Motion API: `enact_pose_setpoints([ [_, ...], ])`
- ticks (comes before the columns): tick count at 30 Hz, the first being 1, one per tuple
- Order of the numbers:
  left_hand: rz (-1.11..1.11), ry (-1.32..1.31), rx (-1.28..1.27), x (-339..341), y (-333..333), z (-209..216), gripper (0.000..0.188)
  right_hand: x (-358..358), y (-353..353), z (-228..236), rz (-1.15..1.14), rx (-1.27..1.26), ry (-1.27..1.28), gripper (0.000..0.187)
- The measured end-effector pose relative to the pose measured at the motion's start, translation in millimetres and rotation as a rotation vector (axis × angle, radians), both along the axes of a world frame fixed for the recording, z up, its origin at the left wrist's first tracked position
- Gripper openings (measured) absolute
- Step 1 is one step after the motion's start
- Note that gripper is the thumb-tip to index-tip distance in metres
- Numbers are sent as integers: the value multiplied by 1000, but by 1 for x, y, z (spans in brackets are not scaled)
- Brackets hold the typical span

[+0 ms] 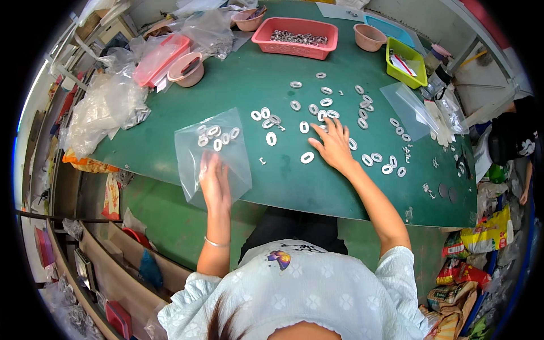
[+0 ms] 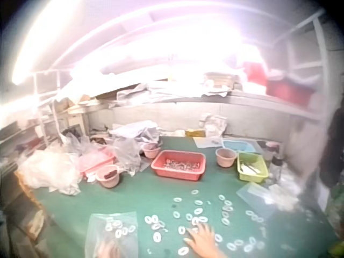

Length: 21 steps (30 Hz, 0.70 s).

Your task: The person sorts small white oval washers on a green workbench. They pick up washers from a pile and place them into clear plastic bags, occasionally using a pair of scissors to cut the bags. The person also moves a red stool and retrieves a roll of plastic bags from a shelf.

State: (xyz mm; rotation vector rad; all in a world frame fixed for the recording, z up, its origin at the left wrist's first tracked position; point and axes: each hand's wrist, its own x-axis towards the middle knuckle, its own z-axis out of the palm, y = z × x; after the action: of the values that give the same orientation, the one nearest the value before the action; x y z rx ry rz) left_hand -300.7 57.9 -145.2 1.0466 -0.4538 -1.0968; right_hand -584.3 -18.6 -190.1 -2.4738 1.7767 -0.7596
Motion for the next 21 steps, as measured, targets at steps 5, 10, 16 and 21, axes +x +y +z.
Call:
enact_pose_setpoints([
  [5, 168, -268, -43, -31, 38, -11, 55, -21, 21, -11, 68, 141, 4, 41],
  [10, 376, -518, -77, -59, 75, -34, 54, -23, 60, 1, 146, 173, -35, 47],
  [16, -249, -1211, -285, -104, 59, -15, 53, -54, 97, 15, 120, 70, -106, 48],
  [21, -607, -1378, -363, -149, 8, -45, 56, -140, 91, -9, -503, -85, -56, 53],
])
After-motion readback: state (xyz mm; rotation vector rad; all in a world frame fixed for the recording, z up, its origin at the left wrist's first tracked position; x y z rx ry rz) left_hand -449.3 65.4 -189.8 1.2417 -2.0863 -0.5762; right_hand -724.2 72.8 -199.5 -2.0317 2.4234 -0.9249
